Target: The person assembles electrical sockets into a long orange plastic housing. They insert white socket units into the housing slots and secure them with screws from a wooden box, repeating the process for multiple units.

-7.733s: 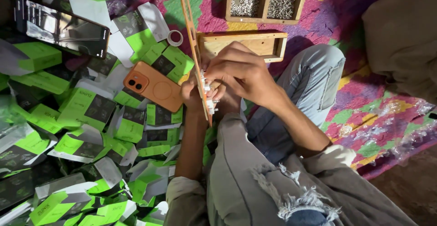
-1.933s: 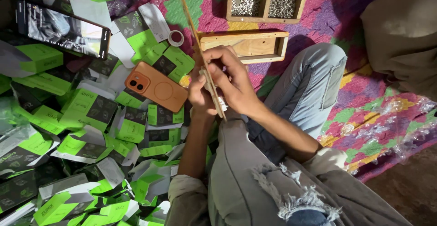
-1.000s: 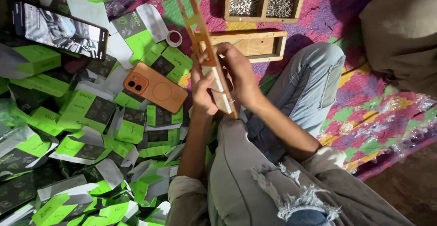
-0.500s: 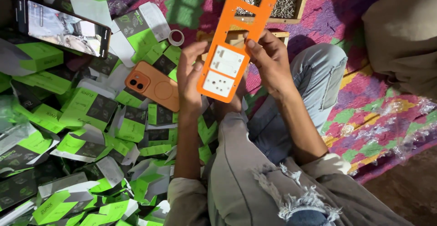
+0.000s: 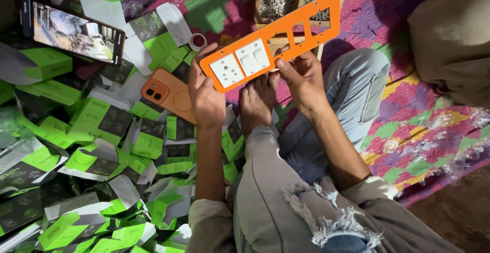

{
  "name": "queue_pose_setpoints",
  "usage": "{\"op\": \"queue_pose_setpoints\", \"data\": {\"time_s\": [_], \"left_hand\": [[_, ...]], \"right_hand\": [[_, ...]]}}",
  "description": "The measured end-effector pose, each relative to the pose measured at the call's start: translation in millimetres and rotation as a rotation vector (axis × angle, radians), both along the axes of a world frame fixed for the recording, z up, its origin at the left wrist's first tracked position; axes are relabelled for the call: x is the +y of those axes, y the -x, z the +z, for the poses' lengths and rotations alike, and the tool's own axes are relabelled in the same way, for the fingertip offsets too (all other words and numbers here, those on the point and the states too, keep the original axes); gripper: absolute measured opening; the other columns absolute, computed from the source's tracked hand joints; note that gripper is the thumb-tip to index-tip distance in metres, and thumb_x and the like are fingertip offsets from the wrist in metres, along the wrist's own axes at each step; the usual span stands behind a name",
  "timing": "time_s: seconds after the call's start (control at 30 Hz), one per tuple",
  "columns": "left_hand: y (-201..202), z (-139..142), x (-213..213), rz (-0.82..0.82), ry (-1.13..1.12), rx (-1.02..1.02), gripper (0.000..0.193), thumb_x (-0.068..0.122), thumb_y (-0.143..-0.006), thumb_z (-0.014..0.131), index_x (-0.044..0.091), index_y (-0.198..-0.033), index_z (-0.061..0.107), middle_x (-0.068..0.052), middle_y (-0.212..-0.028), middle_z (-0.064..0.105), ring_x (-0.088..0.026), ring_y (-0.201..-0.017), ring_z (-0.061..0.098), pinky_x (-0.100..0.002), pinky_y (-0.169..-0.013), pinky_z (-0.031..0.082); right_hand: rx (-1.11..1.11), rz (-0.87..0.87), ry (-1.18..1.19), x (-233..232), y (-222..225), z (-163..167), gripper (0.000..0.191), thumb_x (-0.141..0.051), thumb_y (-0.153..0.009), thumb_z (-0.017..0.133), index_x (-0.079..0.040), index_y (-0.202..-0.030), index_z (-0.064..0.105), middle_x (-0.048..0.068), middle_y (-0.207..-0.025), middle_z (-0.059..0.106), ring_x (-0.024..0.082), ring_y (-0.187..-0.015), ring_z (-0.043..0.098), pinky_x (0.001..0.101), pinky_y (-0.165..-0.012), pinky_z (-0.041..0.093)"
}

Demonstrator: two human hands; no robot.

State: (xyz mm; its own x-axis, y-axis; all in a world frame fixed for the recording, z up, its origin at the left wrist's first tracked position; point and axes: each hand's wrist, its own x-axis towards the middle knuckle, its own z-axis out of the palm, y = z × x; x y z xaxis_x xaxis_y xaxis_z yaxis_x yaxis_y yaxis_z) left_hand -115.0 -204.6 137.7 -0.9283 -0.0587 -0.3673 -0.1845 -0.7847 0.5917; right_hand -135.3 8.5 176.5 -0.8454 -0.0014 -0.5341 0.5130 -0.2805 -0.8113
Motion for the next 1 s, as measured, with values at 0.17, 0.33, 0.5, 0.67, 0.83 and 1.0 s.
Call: {"op": "queue_pose_setpoints", "data": {"time_s": [0.17,0.33,0.5,0.67,0.83,1.0], "left_hand": [[-2,-1,2,-0.011,-0.054,0.000,0.068,0.034,-0.098,0.060,-0.005,-0.151,0.044,-0.015,-0.150,0.051,-0.025,-0.143,0.048,-0.042,-0.127,0.036],[1,-1,2,-0.028,-0.038,0.003,0.061,0.027,-0.100,0.058,-0.003,-0.151,0.043,-0.014,-0.151,0.049,-0.024,-0.144,0.047,-0.042,-0.127,0.035],[3,-6,0,-0.093,0.162,-0.047,0.050,-0.002,-0.102,0.062,0.000,-0.150,0.047,-0.012,-0.145,0.053,-0.019,-0.131,0.055,-0.037,-0.117,0.044],[1,-19,0,-0.085,0.142,-0.158,0.042,-0.008,-0.094,0.071,-0.001,-0.133,0.058,-0.012,-0.117,0.069,-0.017,-0.106,0.069,-0.031,-0.096,0.058],[-5,-28,-1,-0.055,0.268,-0.237,0.032,-0.006,-0.092,0.074,-0.003,-0.122,0.064,-0.010,-0.109,0.071,-0.015,-0.098,0.069,-0.029,-0.090,0.058],[-9,-35,-1,-0.074,0.269,-0.271,0.028,-0.003,-0.092,0.076,-0.003,-0.118,0.065,-0.010,-0.108,0.072,-0.014,-0.097,0.069,-0.028,-0.089,0.058]], "right_hand": [[-0.010,-0.002,0.012,1,-1,-1,0.021,-0.002,-0.103,0.068,-0.002,-0.123,0.063,0.007,-0.114,0.072,0.016,-0.101,0.069,0.0311,-0.086,0.056],[0.002,-0.001,0.045,3,-4,-5,0.022,-0.003,-0.103,0.069,-0.002,-0.124,0.062,0.009,-0.111,0.073,0.017,-0.094,0.070,0.0309,-0.079,0.056],[-0.051,0.126,-0.073,5,-10,-8,0.020,-0.011,-0.102,0.071,-0.001,-0.119,0.066,0.006,-0.104,0.074,0.014,-0.090,0.069,0.0291,-0.077,0.056],[-0.226,0.612,-0.422,6,-5,3,0.030,-0.029,-0.105,0.061,-0.003,-0.104,0.075,0.006,-0.082,0.073,0.013,-0.073,0.064,0.0271,-0.064,0.049],[0.211,1.054,-0.753,-1,23,35,0.030,-0.030,-0.103,0.067,-0.002,-0.096,0.075,0.015,-0.080,0.071,0.022,-0.071,0.067,0.0360,-0.067,0.051],[0.335,0.883,-0.850,-13,79,61,0.026,-0.026,-0.105,0.063,-0.003,-0.107,0.074,0.014,-0.092,0.073,0.026,-0.078,0.069,0.0391,-0.072,0.051]]}}
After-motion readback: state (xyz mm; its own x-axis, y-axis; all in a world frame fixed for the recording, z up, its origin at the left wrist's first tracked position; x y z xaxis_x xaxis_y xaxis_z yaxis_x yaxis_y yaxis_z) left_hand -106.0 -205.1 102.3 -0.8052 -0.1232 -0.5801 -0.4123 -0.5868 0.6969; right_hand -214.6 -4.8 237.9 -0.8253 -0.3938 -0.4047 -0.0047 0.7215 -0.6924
